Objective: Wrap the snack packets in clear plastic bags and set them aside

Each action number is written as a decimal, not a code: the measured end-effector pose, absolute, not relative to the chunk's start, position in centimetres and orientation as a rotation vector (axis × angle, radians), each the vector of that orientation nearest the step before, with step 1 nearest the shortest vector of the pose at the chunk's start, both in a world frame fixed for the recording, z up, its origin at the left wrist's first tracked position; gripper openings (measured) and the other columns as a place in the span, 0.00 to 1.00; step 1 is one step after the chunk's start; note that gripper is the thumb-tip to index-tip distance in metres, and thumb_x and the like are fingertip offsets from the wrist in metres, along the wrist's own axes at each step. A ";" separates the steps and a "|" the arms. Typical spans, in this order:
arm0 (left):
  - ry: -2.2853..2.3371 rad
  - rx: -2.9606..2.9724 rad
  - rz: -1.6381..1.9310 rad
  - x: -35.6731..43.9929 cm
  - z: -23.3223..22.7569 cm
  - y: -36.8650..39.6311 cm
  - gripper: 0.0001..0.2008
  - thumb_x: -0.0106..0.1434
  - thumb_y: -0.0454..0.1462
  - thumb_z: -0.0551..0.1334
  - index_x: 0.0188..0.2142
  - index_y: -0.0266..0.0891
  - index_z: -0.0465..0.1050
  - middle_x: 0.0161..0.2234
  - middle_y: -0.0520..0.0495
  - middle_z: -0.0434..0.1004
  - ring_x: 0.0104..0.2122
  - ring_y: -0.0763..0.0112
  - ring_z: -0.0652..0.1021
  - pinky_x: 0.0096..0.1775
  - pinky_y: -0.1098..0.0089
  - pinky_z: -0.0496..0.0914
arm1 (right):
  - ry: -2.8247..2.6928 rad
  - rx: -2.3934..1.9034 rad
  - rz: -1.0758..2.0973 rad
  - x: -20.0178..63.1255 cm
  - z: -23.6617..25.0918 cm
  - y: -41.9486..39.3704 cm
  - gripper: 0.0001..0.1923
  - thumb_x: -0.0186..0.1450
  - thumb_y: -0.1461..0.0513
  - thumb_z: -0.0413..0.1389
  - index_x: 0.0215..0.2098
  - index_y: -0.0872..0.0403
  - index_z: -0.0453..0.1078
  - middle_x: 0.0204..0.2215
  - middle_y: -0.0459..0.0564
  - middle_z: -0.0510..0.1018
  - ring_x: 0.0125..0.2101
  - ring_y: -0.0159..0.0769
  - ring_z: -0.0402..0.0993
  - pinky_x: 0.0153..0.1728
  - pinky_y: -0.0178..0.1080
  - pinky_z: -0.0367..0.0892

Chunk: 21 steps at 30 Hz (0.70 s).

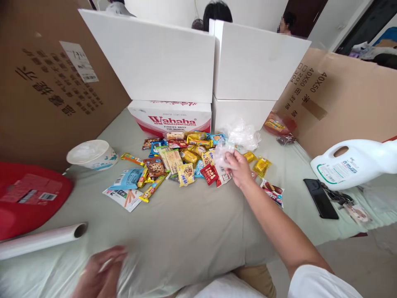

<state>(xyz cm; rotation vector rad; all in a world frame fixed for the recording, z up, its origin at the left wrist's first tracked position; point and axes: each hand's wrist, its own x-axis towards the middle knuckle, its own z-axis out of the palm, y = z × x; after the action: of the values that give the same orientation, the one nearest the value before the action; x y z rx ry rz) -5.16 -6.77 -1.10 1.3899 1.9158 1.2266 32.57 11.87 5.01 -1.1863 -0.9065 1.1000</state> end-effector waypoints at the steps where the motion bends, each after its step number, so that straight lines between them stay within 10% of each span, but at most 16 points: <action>1: 1.785 1.296 1.195 -3.6 0.0 -6.0 0.13 0.63 0.49 0.62 0.38 0.44 0.74 0.37 0.47 0.78 0.37 0.60 0.79 0.38 0.63 0.73 | -0.933 -1.220 1.048 31.6 4.3 10.5 0.20 0.60 0.45 0.65 0.34 0.50 0.68 0.24 0.41 0.68 0.22 0.29 0.61 0.21 0.33 0.59; 9: 0.961 0.526 0.892 6.8 2.1 3.9 0.29 0.56 0.58 0.68 0.43 0.35 0.75 0.39 0.42 0.78 0.24 0.77 0.73 0.17 0.78 0.55 | -1.070 -1.338 0.854 25.2 0.7 5.2 0.23 0.69 0.41 0.54 0.28 0.50 0.62 0.22 0.42 0.63 0.25 0.32 0.59 0.25 0.35 0.57; 14: 0.754 0.485 0.847 8.9 0.2 5.6 0.24 0.47 0.50 0.77 0.32 0.37 0.72 0.22 0.57 0.66 0.19 0.82 0.63 0.18 0.78 0.49 | -1.059 -1.300 1.239 23.5 -0.1 4.4 0.24 0.65 0.38 0.55 0.37 0.49 0.70 0.25 0.44 0.72 0.25 0.35 0.66 0.26 0.37 0.63; 21: 0.962 0.658 1.226 8.8 -1.6 5.3 0.20 0.49 0.49 0.77 0.29 0.37 0.74 0.22 0.57 0.66 0.21 0.80 0.61 0.24 0.76 0.55 | -1.149 -1.494 0.879 25.5 1.5 4.1 0.18 0.64 0.44 0.61 0.34 0.49 0.71 0.29 0.46 0.74 0.30 0.37 0.67 0.34 0.39 0.65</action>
<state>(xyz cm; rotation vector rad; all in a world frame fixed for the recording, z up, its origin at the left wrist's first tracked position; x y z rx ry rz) 8.79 5.34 -1.60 0.6578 0.9617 1.2261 25.46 4.09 1.47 -1.4945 -1.1494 0.8788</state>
